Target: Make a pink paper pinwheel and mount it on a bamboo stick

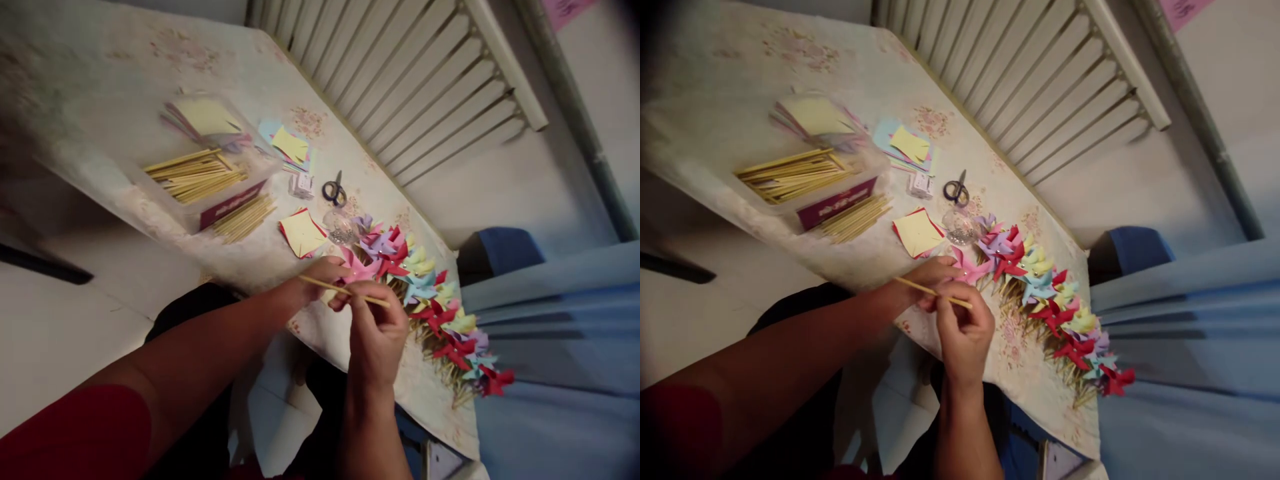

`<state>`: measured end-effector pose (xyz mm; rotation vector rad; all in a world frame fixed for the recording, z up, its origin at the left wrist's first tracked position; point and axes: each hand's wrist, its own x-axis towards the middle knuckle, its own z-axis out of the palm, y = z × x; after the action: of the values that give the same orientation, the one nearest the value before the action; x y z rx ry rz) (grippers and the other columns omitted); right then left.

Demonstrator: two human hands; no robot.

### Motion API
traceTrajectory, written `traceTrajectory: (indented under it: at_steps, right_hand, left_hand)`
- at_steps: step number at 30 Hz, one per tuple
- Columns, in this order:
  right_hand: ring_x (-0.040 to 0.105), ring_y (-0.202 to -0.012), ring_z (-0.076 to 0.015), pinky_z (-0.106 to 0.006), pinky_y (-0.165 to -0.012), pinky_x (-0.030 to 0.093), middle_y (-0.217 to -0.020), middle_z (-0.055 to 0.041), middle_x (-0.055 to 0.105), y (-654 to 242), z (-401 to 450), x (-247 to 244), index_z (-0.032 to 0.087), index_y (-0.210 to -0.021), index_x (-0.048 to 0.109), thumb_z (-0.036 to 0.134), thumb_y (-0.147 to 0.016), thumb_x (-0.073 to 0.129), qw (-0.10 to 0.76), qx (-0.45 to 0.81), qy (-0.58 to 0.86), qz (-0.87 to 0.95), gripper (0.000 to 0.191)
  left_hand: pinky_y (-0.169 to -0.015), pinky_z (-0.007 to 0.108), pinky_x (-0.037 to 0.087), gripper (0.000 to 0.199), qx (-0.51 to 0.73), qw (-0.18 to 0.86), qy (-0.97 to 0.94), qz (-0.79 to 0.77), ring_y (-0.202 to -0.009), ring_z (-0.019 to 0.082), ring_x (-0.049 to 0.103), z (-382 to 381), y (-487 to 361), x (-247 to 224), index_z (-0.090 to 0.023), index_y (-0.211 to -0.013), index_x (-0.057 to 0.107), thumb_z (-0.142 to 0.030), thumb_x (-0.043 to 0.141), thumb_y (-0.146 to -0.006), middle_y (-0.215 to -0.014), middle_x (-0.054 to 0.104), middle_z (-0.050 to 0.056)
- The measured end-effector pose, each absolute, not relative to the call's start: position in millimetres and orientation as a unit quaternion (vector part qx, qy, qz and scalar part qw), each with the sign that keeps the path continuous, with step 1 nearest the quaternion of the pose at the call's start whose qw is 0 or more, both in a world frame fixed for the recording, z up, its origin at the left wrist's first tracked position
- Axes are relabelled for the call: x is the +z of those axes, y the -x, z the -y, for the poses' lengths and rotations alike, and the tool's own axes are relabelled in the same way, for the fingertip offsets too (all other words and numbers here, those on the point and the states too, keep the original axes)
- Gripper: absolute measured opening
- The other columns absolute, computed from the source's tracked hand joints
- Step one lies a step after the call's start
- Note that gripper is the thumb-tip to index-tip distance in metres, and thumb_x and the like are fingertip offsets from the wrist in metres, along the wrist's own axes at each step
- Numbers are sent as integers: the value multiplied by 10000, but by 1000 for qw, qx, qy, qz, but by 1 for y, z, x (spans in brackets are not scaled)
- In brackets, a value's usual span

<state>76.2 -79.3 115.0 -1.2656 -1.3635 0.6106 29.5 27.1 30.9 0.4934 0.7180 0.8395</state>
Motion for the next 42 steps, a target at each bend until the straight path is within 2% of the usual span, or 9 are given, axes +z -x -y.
traceTrajectory:
  at_steps: [3, 8, 11, 22, 25, 30, 34, 38, 42]
  right_hand:
    - [611, -623, -128, -276, -601, 489, -731, 22, 626, -113, 110, 105, 239, -833, 663, 169, -841, 649, 624, 216, 552, 509, 72]
    - [579, -572, -116, -250, -575, 451, -641, 32, 623, -172, 133, 54, 193, -760, 651, 227, -736, 726, 627, 171, 656, 382, 86]
    - [574, -557, -120, -251, -566, 454, -620, 32, 627, -196, 128, 19, 177, -758, 652, 287, -674, 725, 603, 191, 699, 334, 156]
    - [597, -662, -159, -292, -657, 493, -726, -9, 684, -241, 122, -15, 166, -823, 693, 404, -625, 676, 479, 152, 795, 340, 309]
    - [600, -688, -181, -332, -714, 504, -769, -34, 687, -246, 127, -14, 146, -957, 698, 364, -671, 626, 428, 84, 824, 361, 367]
    - [583, -985, -258, -424, -945, 451, -991, -128, 701, -230, 122, -10, 145, -1025, 712, 274, -819, 559, 264, -69, 804, 528, 287]
    - [565, -953, -244, -388, -919, 449, -949, -107, 691, -216, 107, -13, 167, -986, 715, 222, -901, 501, 199, -55, 766, 609, 237]
    - [561, -905, -225, -357, -871, 457, -881, -100, 659, -212, 93, -14, 159, -890, 684, 175, -888, 449, 220, -21, 762, 609, 236]
    - [558, -709, -158, -282, -716, 467, -747, -16, 618, -210, 82, 0, 190, -806, 607, 220, -816, 491, 360, 101, 776, 508, 121]
  left_hand:
    - [-627, 214, 451, 199, 356, 843, -250, -316, -607, 76, 533, -32, -45, 28, -137, -673, 572, -149, 763, -728, -637, 549, -32]
    - [-667, 211, 447, 263, 365, 839, -252, -315, -651, 77, 549, -41, -46, 22, -150, -682, 557, -164, 811, -619, -676, 574, -28]
    - [-687, 225, 457, 224, 370, 836, -253, -316, -667, 81, 555, -42, -46, 21, -148, -690, 554, -149, 772, -636, -696, 583, -23]
    - [-736, 250, 471, 291, 368, 837, -272, -300, -731, 102, 581, -45, -51, 14, -151, -713, 555, -204, 816, -598, -738, 596, -9]
    - [-726, 247, 469, 267, 369, 834, -274, -305, -704, 96, 565, -44, -52, 15, -158, -680, 531, -184, 791, -626, -711, 574, -16]
    - [-730, 240, 464, 219, 360, 835, -276, -312, -718, 95, 561, -44, -54, 15, -157, -716, 561, -173, 769, -646, -745, 579, -13]
    - [-719, 237, 469, 239, 353, 837, -277, -312, -709, 95, 562, -45, -55, 13, -153, -737, 577, -174, 790, -629, -734, 578, -15]
    - [-686, 221, 478, 242, 354, 838, -274, -312, -706, 91, 572, -45, -54, 16, -141, -757, 590, -156, 790, -622, -744, 607, -6]
    - [-669, 209, 492, 200, 357, 836, -272, -316, -677, 82, 566, -46, -52, 22, -148, -716, 567, -145, 755, -647, -697, 580, -25]
